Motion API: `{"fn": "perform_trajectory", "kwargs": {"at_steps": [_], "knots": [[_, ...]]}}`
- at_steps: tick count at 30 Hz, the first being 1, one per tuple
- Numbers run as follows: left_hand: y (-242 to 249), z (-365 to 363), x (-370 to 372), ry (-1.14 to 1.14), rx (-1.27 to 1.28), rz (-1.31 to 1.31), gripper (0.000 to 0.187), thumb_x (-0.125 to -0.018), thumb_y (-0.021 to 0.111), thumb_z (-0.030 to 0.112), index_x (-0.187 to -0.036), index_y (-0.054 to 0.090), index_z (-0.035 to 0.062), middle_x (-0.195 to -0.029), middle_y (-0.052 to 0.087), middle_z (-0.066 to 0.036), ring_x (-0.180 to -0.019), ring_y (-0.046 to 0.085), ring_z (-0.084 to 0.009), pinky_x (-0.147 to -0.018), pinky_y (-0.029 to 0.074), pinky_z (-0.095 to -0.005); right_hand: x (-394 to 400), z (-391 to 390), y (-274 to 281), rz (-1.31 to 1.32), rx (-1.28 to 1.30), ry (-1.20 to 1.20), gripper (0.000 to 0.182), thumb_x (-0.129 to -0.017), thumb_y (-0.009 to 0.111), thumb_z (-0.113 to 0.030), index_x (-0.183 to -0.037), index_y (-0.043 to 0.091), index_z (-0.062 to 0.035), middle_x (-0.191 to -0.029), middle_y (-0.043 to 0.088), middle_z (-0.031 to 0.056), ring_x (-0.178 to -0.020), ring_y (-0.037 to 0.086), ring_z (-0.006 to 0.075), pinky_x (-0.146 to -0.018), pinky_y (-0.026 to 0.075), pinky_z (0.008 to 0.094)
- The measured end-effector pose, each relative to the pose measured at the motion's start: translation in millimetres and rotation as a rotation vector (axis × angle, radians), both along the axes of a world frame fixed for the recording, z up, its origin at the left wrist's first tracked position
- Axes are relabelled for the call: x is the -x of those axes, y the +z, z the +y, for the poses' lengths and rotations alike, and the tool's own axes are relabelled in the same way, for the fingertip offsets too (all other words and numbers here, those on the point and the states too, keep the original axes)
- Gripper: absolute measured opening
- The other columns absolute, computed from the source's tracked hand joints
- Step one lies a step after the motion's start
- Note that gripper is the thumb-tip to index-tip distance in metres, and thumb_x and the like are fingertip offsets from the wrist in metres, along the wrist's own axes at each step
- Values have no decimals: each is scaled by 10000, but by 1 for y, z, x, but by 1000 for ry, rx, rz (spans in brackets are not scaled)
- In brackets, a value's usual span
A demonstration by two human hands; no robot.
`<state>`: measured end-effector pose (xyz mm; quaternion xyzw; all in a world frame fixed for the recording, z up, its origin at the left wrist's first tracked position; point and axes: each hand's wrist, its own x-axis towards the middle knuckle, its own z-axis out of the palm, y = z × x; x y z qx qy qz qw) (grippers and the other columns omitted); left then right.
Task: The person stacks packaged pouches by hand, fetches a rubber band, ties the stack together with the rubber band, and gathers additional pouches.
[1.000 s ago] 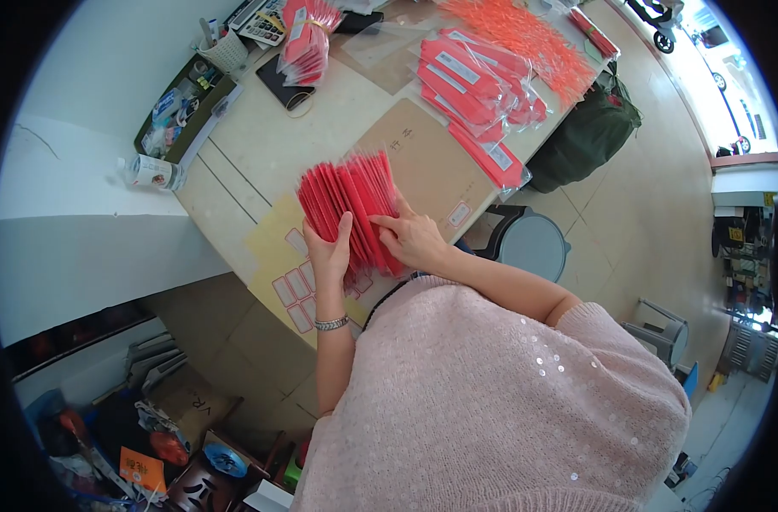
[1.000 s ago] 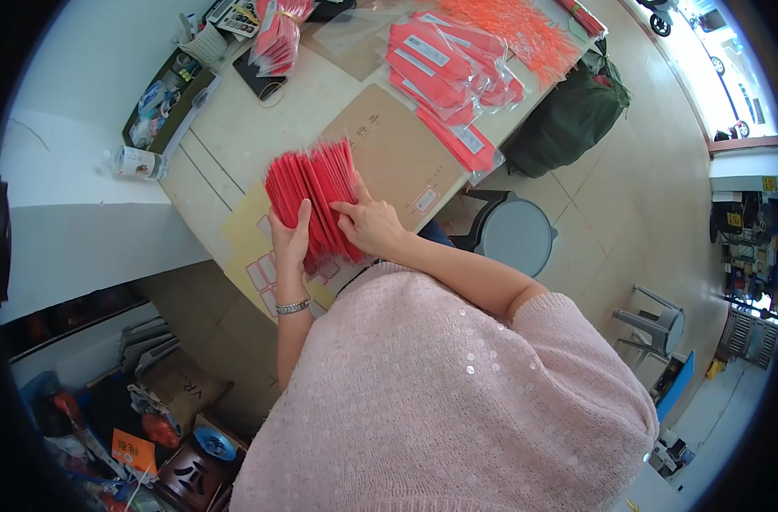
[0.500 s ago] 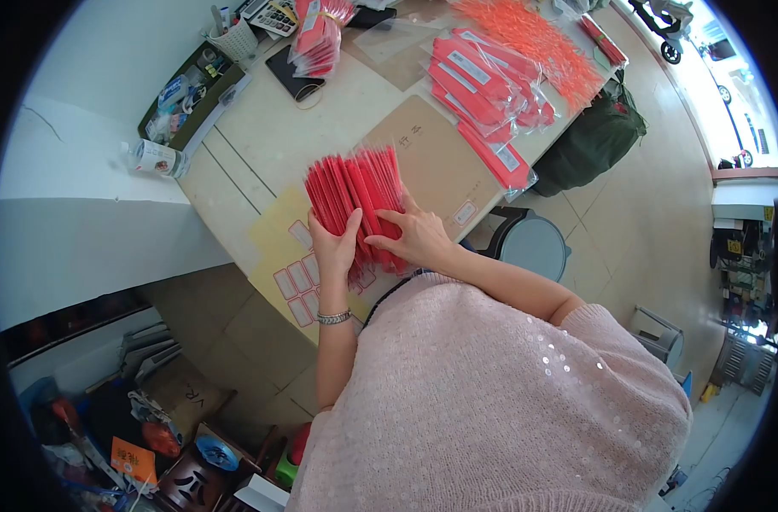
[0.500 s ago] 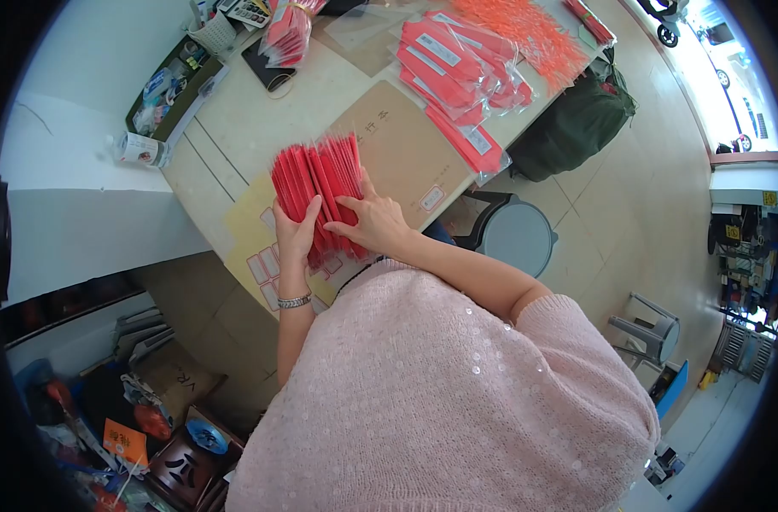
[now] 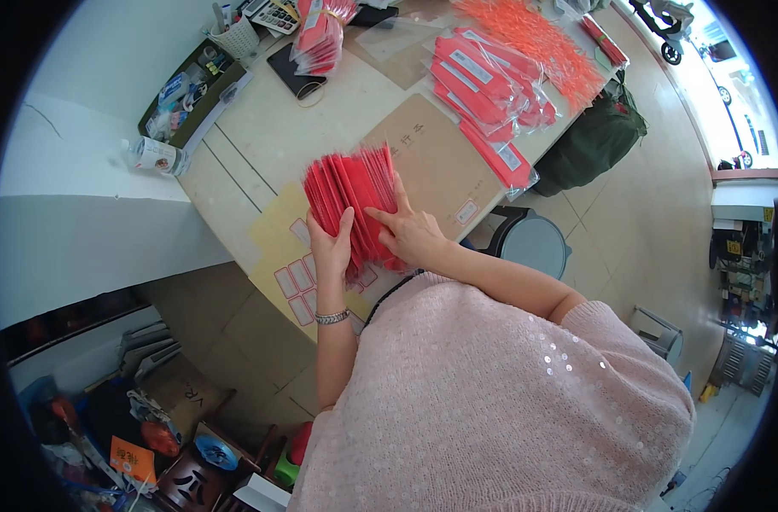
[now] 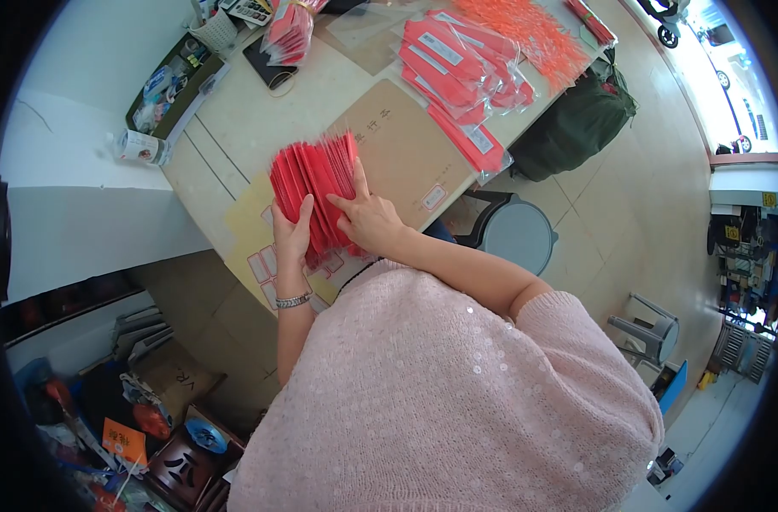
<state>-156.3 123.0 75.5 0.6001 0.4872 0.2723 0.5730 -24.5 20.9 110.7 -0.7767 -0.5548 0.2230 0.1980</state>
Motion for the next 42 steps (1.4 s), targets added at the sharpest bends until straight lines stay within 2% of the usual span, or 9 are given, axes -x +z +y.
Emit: {"fn": "perform_trajectory", "kwargs": {"at_steps": [4, 7, 13, 19, 25, 28, 34, 37, 42], "knots": [[-4, 3, 4, 9, 19, -45, 710, -800, 680, 284, -1302, 295, -39, -1208, 499, -192, -1074, 528, -256, -905, 425, -332, 4, 2, 6, -19, -15, -22, 435, -806, 540, -319, -1208, 558, -154, -1369, 143, 380, -811, 622, 438, -713, 528, 421], [-5, 3, 6, -27, 9, 14, 713, -786, 688, 230, -1308, 284, -39, -1214, 492, -197, -1078, 528, -255, -905, 427, -331, 10, 6, 13, -100, 55, -32, 449, -793, 547, -366, -1197, 565, -171, -1387, 147, 344, -807, 623, 429, -696, 534, 415], [-3, 1, 5, -34, -9, 24, 751, -767, 708, 236, -1313, 272, -38, -1207, 496, -194, -1080, 527, -250, -906, 430, -330, 13, 7, -1, -174, -44, -5, 490, -756, 579, -244, -1243, 524, -225, -1383, 129, 357, -776, 630, 413, -669, 540, 407], [4, 0, 4, 20, 16, -86, 633, -857, 607, 318, -1291, 317, -39, -1197, 515, -187, -1072, 529, -245, -923, 406, -328, 10, 8, 0, -86, 8, 7, 469, -745, 588, -212, -1212, 553, -240, -1387, 127, 352, -771, 636, 392, -655, 541, 407], [0, 5, 7, 40, 66, -12, 484, -921, 491, 281, -1273, 363, -24, -1199, 522, -179, -1072, 529, -250, -931, 394, -335, 9, 7, -4, -133, -57, 43, 436, -789, 555, -268, -1218, 547, -190, -1359, 109, 401, -695, 629, 432, -648, 543, 414], [-7, 8, 10, 41, 56, -42, 521, -877, 562, 215, -1285, 343, -24, -1197, 521, -184, -1075, 530, -255, -925, 401, -335, 12, 9, -5, -92, -28, -19, 428, -777, 591, -305, -1195, 570, -216, -1394, 120, 347, -910, 595, 448, -734, 524, 433], [3, 3, 8, 4, 28, 5, 703, -721, 718, 105, -1290, 321, -14, -1180, 529, -186, -1062, 544, -261, -905, 433, -339, 16, 13, 12, -82, 108, 10, 518, -767, 614, -323, -1261, 509, -207, -1399, 80, 350, -914, 586, 466, -726, 527, 432], [-3, 1, 7, 0, -40, 8, 704, -715, 727, 117, -1281, 329, -17, -1164, 537, -182, -1058, 547, -256, -902, 439, -341, 18, 12, 5, -187, -18, 16, 573, -748, 634, -297, -1292, 471, -227, -1399, 67, 353, -907, 592, 455, -706, 535, 418], [14, -1, 1, 71, 44, -48, 627, -790, 678, 247, -1254, 358, -25, -1145, 550, -165, -1044, 548, -235, -899, 426, -323, 16, 12, 2, -181, 39, 85, 586, -740, 638, -288, -1298, 460, -270, -1408, 52, 342, -907, 601, 432, -697, 540, 410]]}}
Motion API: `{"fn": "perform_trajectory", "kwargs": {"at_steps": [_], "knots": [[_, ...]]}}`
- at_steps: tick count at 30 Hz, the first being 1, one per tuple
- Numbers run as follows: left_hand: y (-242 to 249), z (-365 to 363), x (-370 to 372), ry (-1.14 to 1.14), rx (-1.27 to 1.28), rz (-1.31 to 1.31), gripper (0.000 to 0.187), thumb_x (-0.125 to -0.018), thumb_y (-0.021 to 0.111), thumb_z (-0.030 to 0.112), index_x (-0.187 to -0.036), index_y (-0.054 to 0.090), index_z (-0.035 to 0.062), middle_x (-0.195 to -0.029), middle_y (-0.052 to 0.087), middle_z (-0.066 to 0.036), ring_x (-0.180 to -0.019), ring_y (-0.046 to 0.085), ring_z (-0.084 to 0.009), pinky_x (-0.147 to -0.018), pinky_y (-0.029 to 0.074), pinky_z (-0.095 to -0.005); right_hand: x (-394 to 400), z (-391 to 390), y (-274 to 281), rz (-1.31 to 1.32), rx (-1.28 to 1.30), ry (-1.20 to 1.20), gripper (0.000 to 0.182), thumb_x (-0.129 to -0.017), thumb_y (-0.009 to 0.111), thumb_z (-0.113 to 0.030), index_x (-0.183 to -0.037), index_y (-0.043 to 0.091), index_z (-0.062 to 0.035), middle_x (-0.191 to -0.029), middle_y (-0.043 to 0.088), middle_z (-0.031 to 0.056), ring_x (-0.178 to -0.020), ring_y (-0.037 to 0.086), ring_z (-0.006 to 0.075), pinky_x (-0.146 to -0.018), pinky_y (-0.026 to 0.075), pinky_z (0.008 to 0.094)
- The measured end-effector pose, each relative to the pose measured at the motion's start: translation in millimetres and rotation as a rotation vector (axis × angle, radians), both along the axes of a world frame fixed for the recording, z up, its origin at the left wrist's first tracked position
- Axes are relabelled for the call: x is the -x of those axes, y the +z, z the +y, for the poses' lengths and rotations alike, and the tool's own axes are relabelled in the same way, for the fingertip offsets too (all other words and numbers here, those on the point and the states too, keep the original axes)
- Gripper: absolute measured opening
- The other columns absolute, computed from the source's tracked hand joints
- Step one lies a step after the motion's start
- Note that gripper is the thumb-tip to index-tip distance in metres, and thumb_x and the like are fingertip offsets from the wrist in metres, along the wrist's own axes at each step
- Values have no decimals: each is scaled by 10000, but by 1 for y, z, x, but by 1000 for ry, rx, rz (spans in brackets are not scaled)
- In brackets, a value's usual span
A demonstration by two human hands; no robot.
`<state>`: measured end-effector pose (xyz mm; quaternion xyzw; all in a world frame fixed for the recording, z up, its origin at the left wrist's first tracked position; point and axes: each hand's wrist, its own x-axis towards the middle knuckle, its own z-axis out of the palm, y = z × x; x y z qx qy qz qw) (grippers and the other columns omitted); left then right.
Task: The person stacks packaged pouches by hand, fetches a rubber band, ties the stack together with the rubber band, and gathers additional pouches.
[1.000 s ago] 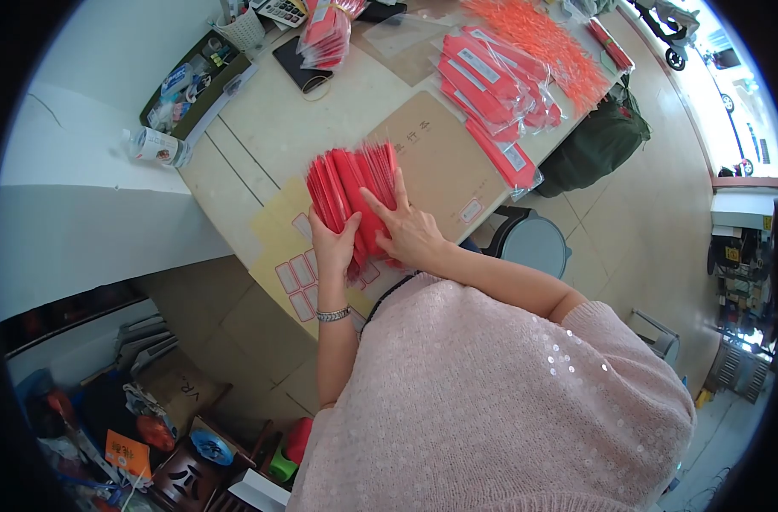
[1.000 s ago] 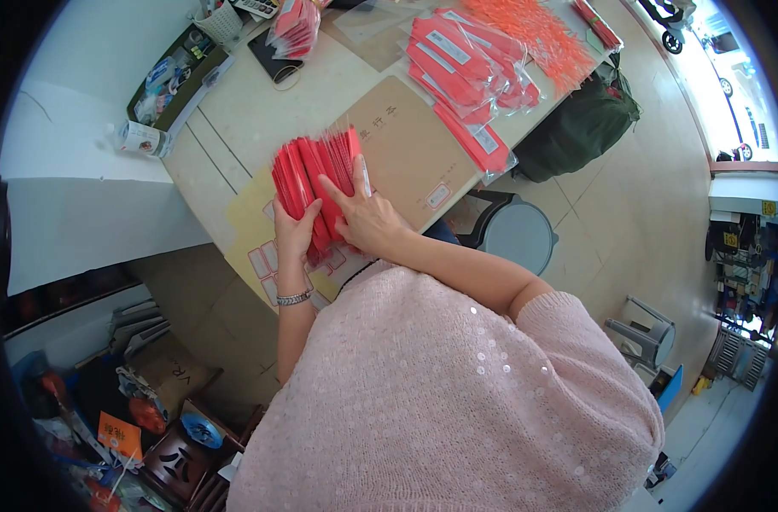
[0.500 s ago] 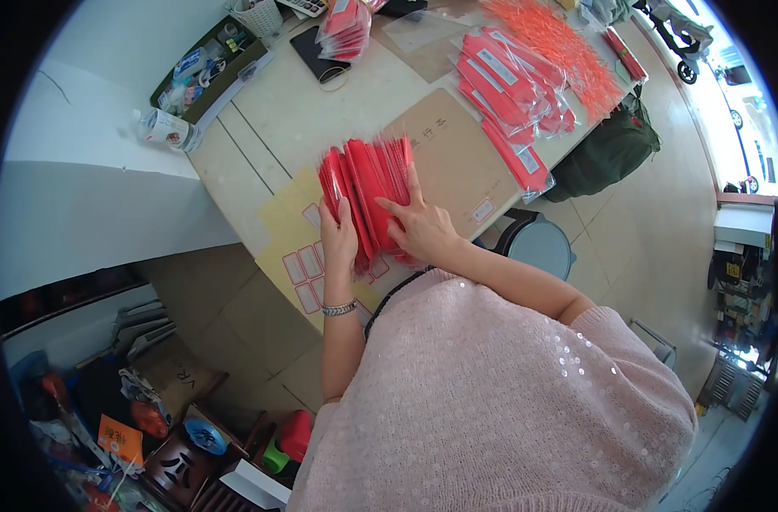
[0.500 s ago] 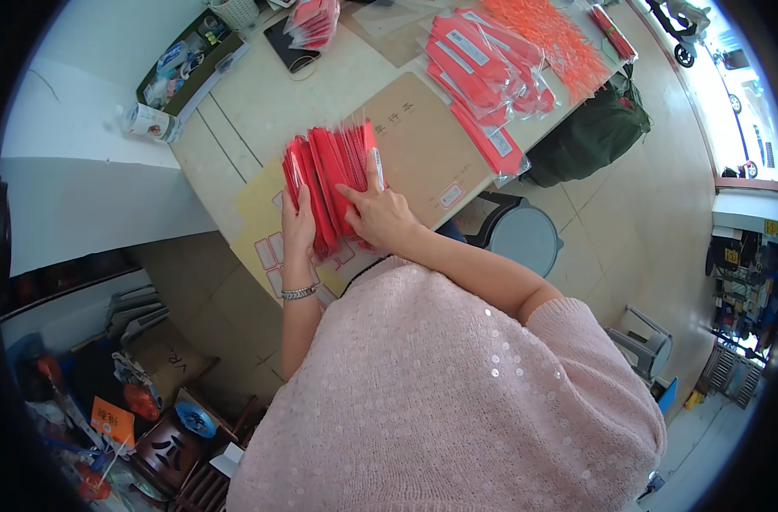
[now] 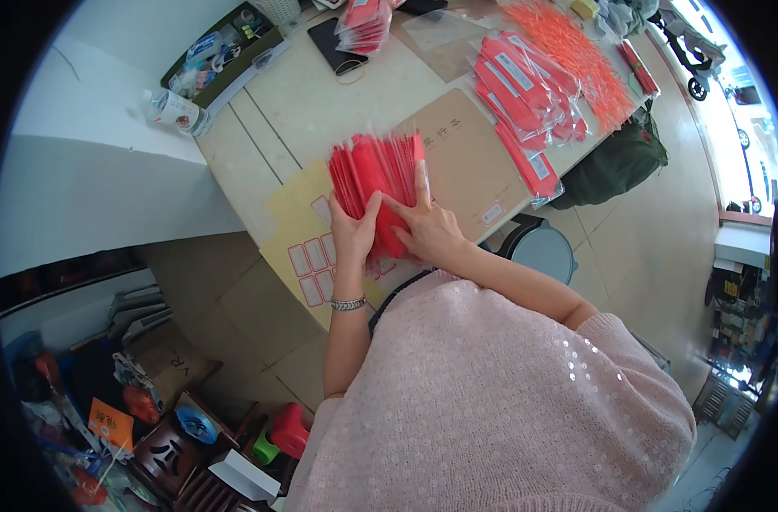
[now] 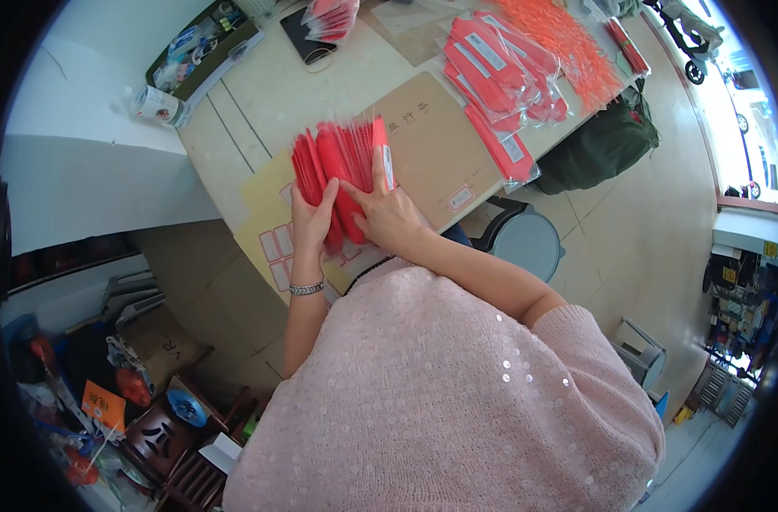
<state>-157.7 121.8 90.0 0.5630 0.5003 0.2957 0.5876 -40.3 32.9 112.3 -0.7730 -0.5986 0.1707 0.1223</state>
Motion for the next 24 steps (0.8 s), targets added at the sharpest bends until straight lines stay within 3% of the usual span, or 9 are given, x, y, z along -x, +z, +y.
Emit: {"fn": "perform_trajectory", "kwargs": {"at_steps": [4, 5, 8, 10, 13, 19, 22, 24], "knots": [[-3, 6, 3, 67, 88, -117, 533, -885, 548, 358, -1218, 400, -32, -1137, 550, -150, -1027, 540, -215, -890, 411, -309, -1, 1, 2, 33, 57, -11, 571, -748, 630, -300, -1295, 462, -288, -1413, 42, 336, -907, 607, 421, -708, 538, 410], [-5, 6, 3, 70, 80, -144, 483, -919, 483, 355, -1209, 416, -26, -1136, 548, -146, -1028, 530, -208, -888, 405, -309, -1, 1, 1, 36, 31, -8, 567, -749, 632, -305, -1291, 467, -279, -1405, 51, 344, -841, 615, 419, -694, 539, 412], [-9, 6, 6, 82, 60, -154, 445, -924, 477, 301, -1224, 404, -20, -1141, 546, -148, -1044, 525, -214, -901, 399, -311, -1, 1, -3, 40, -24, -3, 560, -752, 637, -319, -1286, 477, -262, -1391, 73, 360, -707, 631, 415, -665, 539, 419], [-16, 6, 8, 75, 48, -118, 451, -899, 516, 250, -1239, 387, -18, -1146, 542, -159, -1048, 529, -226, -902, 401, -317, -1, 1, -3, 38, -32, -3, 562, -752, 639, -325, -1286, 476, -265, -1391, 78, 360, -702, 632, 412, -660, 539, 424], [-20, 6, 12, 32, -13, -2, 516, -835, 590, 165, -1258, 359, -20, -1153, 537, -177, -1056, 534, -242, -902, 410, -326, 0, 3, 6, 46, 80, -21, 538, -768, 613, -347, -1285, 480, -275, -1417, 44, 332, -877, 618, 415, -717, 535, 414], [-26, 4, 12, 0, -79, 58, 699, -730, 698, 94, -1292, 300, -23, -1182, 507, -197, -1043, 546, -266, -898, 426, -332, 3, 5, 13, 4, 65, -25, 570, -734, 623, -462, -1250, 524, -242, -1422, 59, 322, -917, 607, 422, -730, 531, 415], [-20, 0, 7, 56, -95, 43, 779, -720, 723, 119, -1323, 250, -19, -1241, 437, -223, -1104, 494, -307, -910, 420, -351, 1, 3, 3, 13, -15, -9, 577, -732, 638, -439, -1254, 519, -224, -1397, 84, 353, -701, 632, 417, -686, 529, 426], [-12, -4, 5, 82, -233, 140, 823, -719, 733, 140, -1347, 221, -3, -1288, 367, -249, -1174, 412, -350, -920, 412, -374, 1, 2, 2, 16, 6, -11, 579, -729, 643, -435, -1254, 518, -224, -1396, 81, 355, -707, 631, 419, -700, 527, 425]]}}
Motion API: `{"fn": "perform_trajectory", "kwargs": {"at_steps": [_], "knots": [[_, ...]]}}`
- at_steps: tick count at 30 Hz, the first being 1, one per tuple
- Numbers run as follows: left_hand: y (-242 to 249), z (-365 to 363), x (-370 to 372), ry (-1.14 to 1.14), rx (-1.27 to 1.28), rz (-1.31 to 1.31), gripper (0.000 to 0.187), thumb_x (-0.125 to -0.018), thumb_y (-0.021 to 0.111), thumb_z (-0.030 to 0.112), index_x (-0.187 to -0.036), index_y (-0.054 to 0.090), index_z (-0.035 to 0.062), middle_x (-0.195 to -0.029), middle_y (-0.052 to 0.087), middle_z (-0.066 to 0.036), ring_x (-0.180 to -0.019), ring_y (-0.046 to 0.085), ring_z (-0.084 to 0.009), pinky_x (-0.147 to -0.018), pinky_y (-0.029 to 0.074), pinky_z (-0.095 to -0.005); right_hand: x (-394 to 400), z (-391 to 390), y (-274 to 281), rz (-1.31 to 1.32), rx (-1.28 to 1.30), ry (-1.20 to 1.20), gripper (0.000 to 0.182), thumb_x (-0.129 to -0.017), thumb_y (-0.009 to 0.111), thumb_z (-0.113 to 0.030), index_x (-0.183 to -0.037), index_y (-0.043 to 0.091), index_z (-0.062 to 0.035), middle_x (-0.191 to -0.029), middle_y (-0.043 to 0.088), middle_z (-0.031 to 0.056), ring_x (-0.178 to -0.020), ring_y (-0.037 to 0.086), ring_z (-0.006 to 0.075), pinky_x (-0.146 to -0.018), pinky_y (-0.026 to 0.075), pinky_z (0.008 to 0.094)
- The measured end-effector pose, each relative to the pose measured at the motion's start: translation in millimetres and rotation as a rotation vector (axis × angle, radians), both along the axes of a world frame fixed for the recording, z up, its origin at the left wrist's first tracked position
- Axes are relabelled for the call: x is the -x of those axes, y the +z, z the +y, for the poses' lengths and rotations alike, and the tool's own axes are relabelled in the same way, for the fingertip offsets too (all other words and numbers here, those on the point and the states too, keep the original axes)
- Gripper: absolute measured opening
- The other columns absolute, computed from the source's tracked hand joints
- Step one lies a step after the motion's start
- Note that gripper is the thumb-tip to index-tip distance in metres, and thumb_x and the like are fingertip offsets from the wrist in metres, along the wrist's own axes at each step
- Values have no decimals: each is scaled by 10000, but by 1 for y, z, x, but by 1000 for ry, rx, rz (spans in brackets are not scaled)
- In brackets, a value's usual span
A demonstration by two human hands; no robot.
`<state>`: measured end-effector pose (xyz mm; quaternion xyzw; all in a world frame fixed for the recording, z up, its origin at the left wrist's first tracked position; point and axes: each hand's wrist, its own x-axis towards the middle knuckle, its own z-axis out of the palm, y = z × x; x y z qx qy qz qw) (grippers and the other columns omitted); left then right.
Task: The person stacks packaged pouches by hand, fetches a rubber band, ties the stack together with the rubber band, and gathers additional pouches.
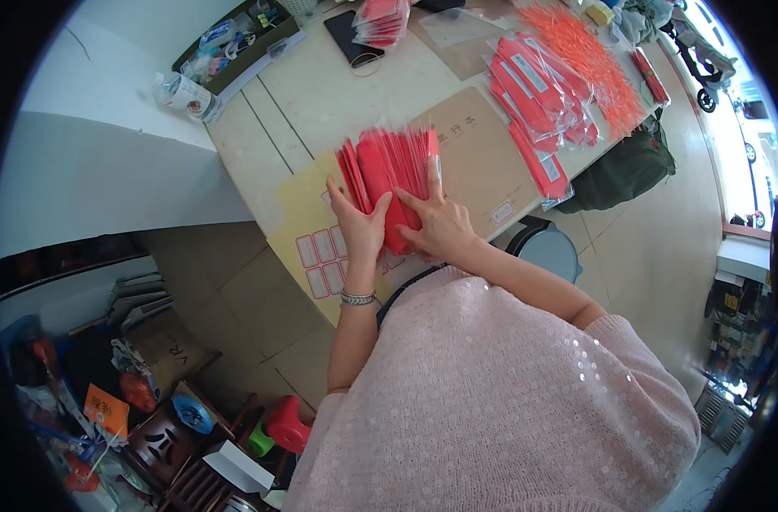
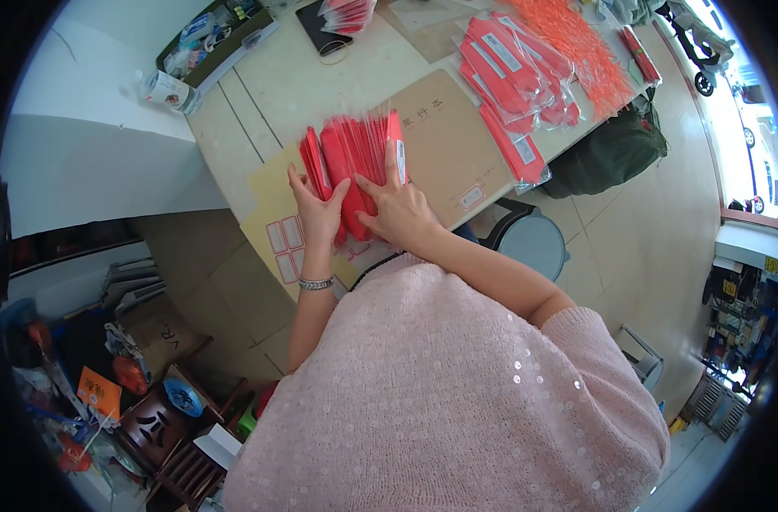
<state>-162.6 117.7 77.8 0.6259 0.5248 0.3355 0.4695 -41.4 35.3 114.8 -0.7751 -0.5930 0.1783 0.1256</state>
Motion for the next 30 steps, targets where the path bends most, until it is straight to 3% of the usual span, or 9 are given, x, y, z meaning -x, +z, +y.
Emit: {"fn": "perform_trajectory", "kwargs": {"at_steps": [2, 5, 11, 14, 17, 20, 26, 28, 30], "knots": [[4, -2, 0, 9, -254, 207, 854, -724, 737, 158, -1371, 197, 24, -1331, 288, -275, -1244, 305, -399, -930, 403, -400, 0, 0, 1, 2, 9, 0, 582, -727, 646, -431, -1255, 516, -223, -1394, 81, 357, -710, 630, 421, -706, 526, 425], [8, -1, -1, -59, -300, 206, 841, -735, 728, 165, -1383, 200, 69, -1360, 185, -318, -1299, 141, -449, -939, 392, -428, 0, 0, 0, -3, 1, 5, 586, -727, 649, -428, -1258, 512, -221, -1390, 87, 359, -709, 629, 422, -700, 527, 427], [13, -2, -2, -7, -246, 237, 770, -739, 731, 186, -1354, 275, 107, -1386, 61, -341, -1265, 290, -437, -991, 351, -421, 0, 0, 0, -21, -8, 15, 584, -732, 647, -432, -1259, 510, -220, -1383, 93, 366, -704, 630, 422, -689, 532, 424], [15, -2, 1, -59, -169, 330, 697, -745, 720, 180, -1298, 317, 46, -1362, 142, -354, -1254, 298, -445, -989, 349, -426, 0, 0, 1, -11, 2, 9, 584, -728, 650, -434, -1254, 515, -219, -1381, 92, 371, -713, 630, 423, -687, 532, 422], [-1, -1, 3, -8, -332, 384, 570, -764, 676, 124, -1207, 344, -11, -1348, 159, -363, -1233, 287, -489, -921, 410, -442, 1, -1, 0, -24, -14, 9, 588, -719, 655, -438, -1248, 524, -218, -1380, 91, 373, -708, 633, 416, -686, 530, 421], [-1, 2, 7, 9, -276, 241, 581, -766, 667, 119, -1198, 315, -48, -1321, 204, -349, -1219, 307, -482, -940, 390, -453, 1, 0, -4, -65, -57, 9, 593, -712, 657, -443, -1246, 528, -219, -1382, 85, 375, -693, 639, 394, -681, 528, 413], [5, -1, 1, -12, -306, 348, 661, -758, 673, 108, -1238, 252, -61, -1303, 227, -336, -1224, 294, -478, -995, 329, -461, 0, -2, 3, -14, 2, -13, 599, -707, 654, -450, -1248, 529, -223, -1389, 58, 376, -682, 650, 352, -676, 527, 396], [3, -2, 0, -3, -316, 295, 621, -762, 671, 131, -1226, 305, -59, -1305, 227, -342, -1237, 279, -476, -999, 321, -465, 0, -2, 4, -12, -1, -6, 590, -707, 654, -449, -1238, 539, -218, -1390, 53, 376, -677, 651, 346, -677, 527, 393], [0, -2, 4, -3, -321, 353, 551, -759, 675, 160, -1172, 387, -63, -1300, 254, -326, -1228, 285, -462, -994, 322, -459, -1, -2, 3, 16, 35, 7, 644, -722, 649, -444, -1301, 455, -237, -1396, 43, 365, -695, 636, 401, -665, 536, 409]]}}
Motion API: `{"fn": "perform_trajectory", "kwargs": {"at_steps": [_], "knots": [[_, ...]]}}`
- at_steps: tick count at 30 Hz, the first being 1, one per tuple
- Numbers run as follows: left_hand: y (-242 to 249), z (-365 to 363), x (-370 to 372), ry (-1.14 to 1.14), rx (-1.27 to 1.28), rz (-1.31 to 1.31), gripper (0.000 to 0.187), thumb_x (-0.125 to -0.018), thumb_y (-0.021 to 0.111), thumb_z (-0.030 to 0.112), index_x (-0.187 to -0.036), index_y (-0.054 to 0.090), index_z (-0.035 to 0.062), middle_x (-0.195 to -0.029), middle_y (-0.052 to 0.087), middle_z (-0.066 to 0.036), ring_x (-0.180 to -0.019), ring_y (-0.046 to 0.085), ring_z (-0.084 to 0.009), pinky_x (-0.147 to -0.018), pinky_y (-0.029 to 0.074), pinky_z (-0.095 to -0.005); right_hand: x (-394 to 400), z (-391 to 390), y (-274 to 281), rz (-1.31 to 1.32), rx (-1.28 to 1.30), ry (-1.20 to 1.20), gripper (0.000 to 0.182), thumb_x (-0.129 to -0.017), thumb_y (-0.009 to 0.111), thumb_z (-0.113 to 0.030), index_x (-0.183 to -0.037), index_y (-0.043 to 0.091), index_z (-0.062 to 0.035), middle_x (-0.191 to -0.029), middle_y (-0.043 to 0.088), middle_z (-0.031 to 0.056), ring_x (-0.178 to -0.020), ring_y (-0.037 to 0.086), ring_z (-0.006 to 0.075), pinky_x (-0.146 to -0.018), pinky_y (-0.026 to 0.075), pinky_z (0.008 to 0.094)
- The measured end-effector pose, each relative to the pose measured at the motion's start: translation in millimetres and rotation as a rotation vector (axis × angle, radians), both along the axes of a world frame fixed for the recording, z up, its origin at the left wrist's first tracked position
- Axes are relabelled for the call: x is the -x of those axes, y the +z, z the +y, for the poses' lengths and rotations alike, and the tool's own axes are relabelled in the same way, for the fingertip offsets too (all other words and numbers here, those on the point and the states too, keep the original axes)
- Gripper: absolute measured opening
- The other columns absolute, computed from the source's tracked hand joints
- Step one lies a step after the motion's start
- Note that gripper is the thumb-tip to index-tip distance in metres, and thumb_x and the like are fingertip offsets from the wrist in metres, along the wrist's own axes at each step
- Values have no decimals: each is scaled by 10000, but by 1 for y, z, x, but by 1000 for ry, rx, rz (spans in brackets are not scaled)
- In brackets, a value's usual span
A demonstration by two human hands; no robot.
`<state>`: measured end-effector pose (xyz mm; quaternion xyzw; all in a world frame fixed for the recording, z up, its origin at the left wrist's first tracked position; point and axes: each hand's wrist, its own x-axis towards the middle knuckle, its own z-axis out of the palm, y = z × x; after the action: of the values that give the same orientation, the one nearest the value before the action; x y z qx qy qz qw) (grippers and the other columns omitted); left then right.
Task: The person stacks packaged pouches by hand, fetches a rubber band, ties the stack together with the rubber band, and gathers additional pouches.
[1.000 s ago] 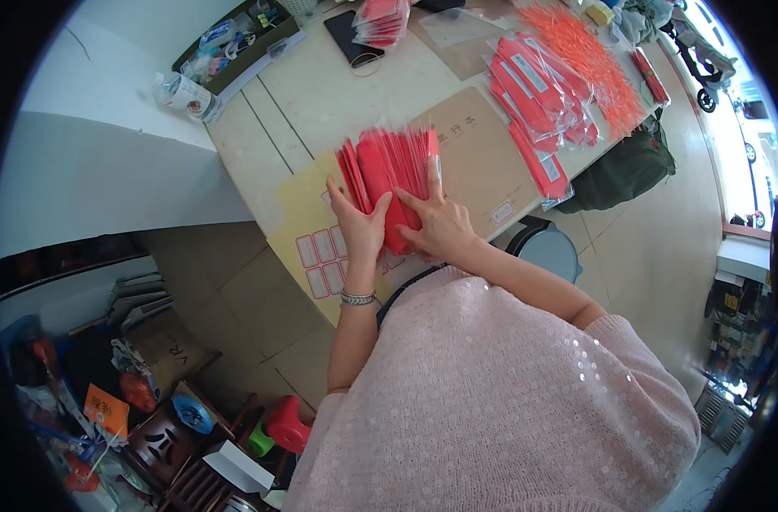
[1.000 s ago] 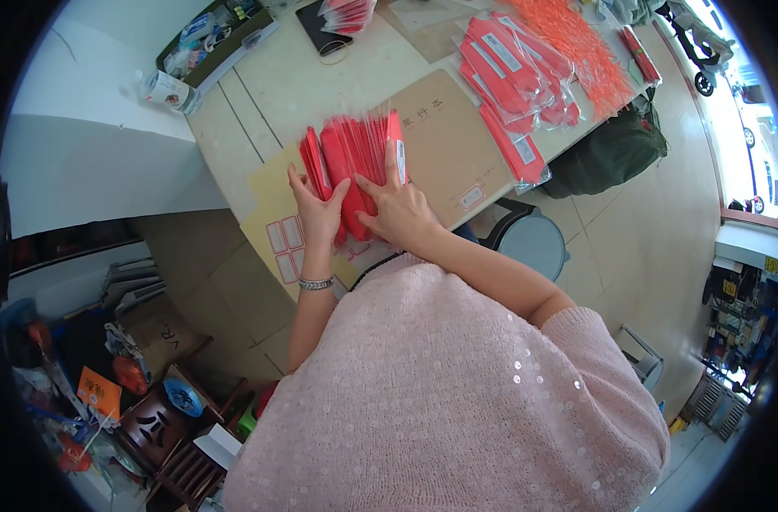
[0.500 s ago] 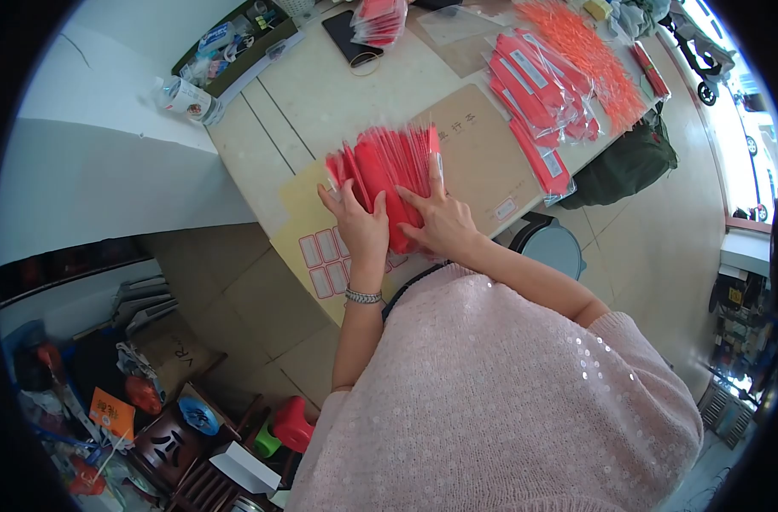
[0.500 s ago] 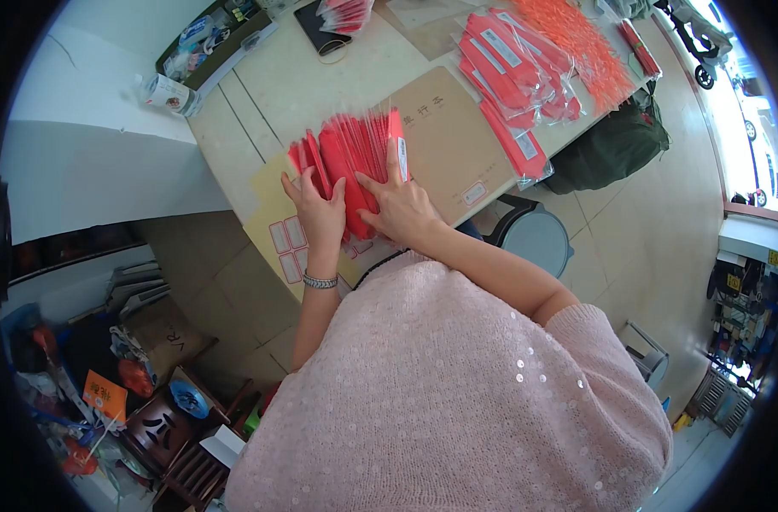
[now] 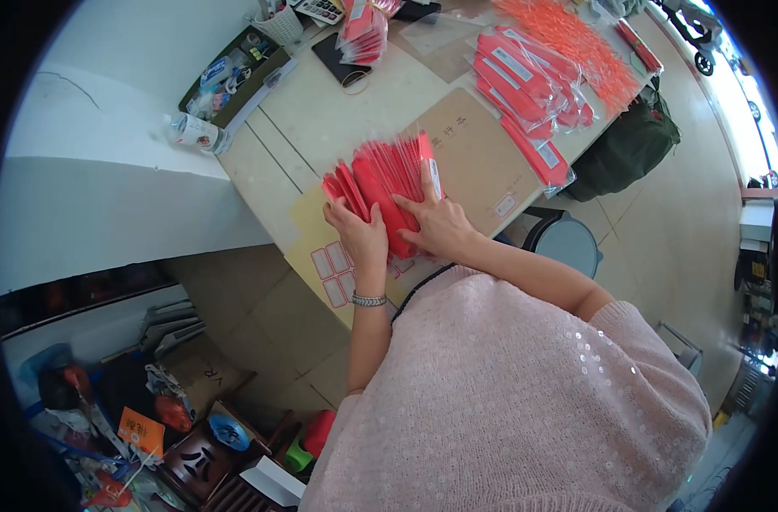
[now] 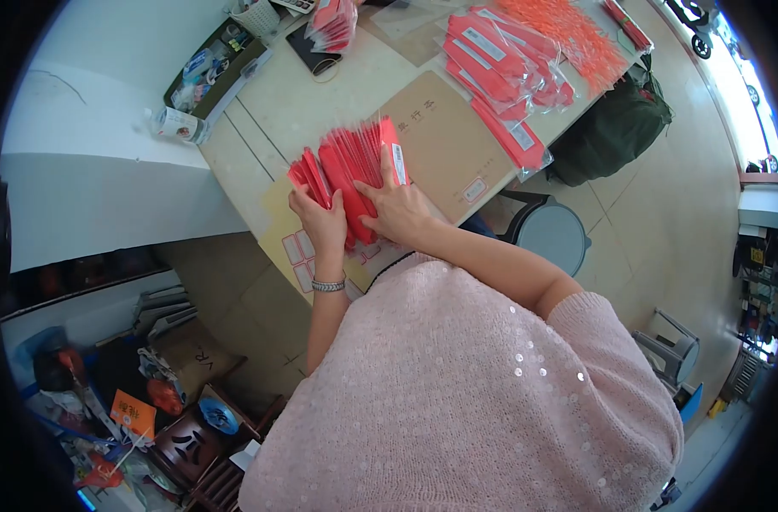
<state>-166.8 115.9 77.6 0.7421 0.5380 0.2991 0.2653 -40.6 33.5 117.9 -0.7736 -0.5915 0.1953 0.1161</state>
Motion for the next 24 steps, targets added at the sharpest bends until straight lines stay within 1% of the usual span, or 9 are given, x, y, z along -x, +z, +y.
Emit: {"fn": "perform_trajectory", "kwargs": {"at_steps": [5, 7, 11, 14, 16, 17, 20, 21, 24], "knots": [[12, -3, -1, 80, -292, 594, 382, -758, 664, 224, -984, 570, -69, -1297, 310, -283, -1127, 373, -447, -951, 359, -434, 5, -1, 12, -20, -45, -54, 977, -676, 703, -411, -1418, 143, -110, -1386, 55, 378, -747, 625, 405, -640, 525, 398], [25, -8, -6, 50, -341, 573, 343, -768, 646, 212, -965, 578, -60, -1260, 364, -280, -1071, 434, -425, -913, 378, -444, 6, -4, 4, 65, -170, -123, 1104, -661, 731, -375, -1417, 2, -34, -1387, 46, 376, -765, 612, 426, -625, 521, 409], [4, 1, -6, -66, -127, 290, 230, -796, 592, 155, -894, 590, -53, -1116, 492, -277, -950, 523, -364, -821, 406, -457, -1, -15, 6, 392, -131, -260, 1060, -687, 726, -384, -1370, 58, 75, -1319, 306, 328, -1011, 542, 437, -811, 485, 417], [24, 1, -22, -54, -41, 570, 182, -816, 557, 137, -866, 596, -34, -899, 574, -250, -883, 559, -338, -804, 410, -451, -16, -18, -2, 691, -118, -349, 971, -699, 723, -343, -1357, 143, 73, -1176, 476, 304, -983, 560, 408, -813, 476, 405], [40, 8, -31, -97, 143, 716, 297, -831, 561, 233, -964, 576, -32, -1001, 552, -274, -925, 551, -384, -832, 410, -445, -25, -18, -31, 846, -274, -318, 922, -707, 710, -321, -1347, 173, 69, -1032, 544, 332, -909, 581, 414, -805, 463, 426], [45, 12, -35, -115, 237, 788, 358, -838, 563, 281, -1013, 567, -32, -1052, 541, -285, -946, 546, -406, -846, 410, -442, -30, -18, -36, 900, -217, -321, 885, -725, 679, -317, -1344, 183, 74, -1070, 521, 339, -939, 567, 420, -837, 446, 425], [38, 20, -44, 142, 369, 316, 608, -828, 570, 427, -1169, 472, -67, -1143, 525, -286, -1065, 525, -384, -933, 373, -407, -34, -14, -38, 959, -77, -295, 817, -754, 598, -318, -1338, 195, 86, -1188, 431, 353, -1017, 523, 440, -923, 395, 423], [31, 32, -37, 129, 607, 22, 1038, -742, 627, 547, -1307, 159, -187, -1286, 364, -359, -1242, 368, -393, -1025, 298, -371, -29, -12, -46, 905, -61, -266, 821, -749, 579, -327, -1339, 188, 88, -1232, 388, 356, -1035, 509, 450, -945, 379, 422], [62, 14, -65, 4, 740, 250, 1217, -629, 696, 592, -1308, 81, -208, -1374, 231, -344, -1304, 278, -363, -1049, 270, -343, -19, -9, -37, 766, 105, -155, 813, -723, 566, -342, -1352, 222, 42, -1397, 186, 276, -1197, 362, 400, -1015, 304, 414]]}}
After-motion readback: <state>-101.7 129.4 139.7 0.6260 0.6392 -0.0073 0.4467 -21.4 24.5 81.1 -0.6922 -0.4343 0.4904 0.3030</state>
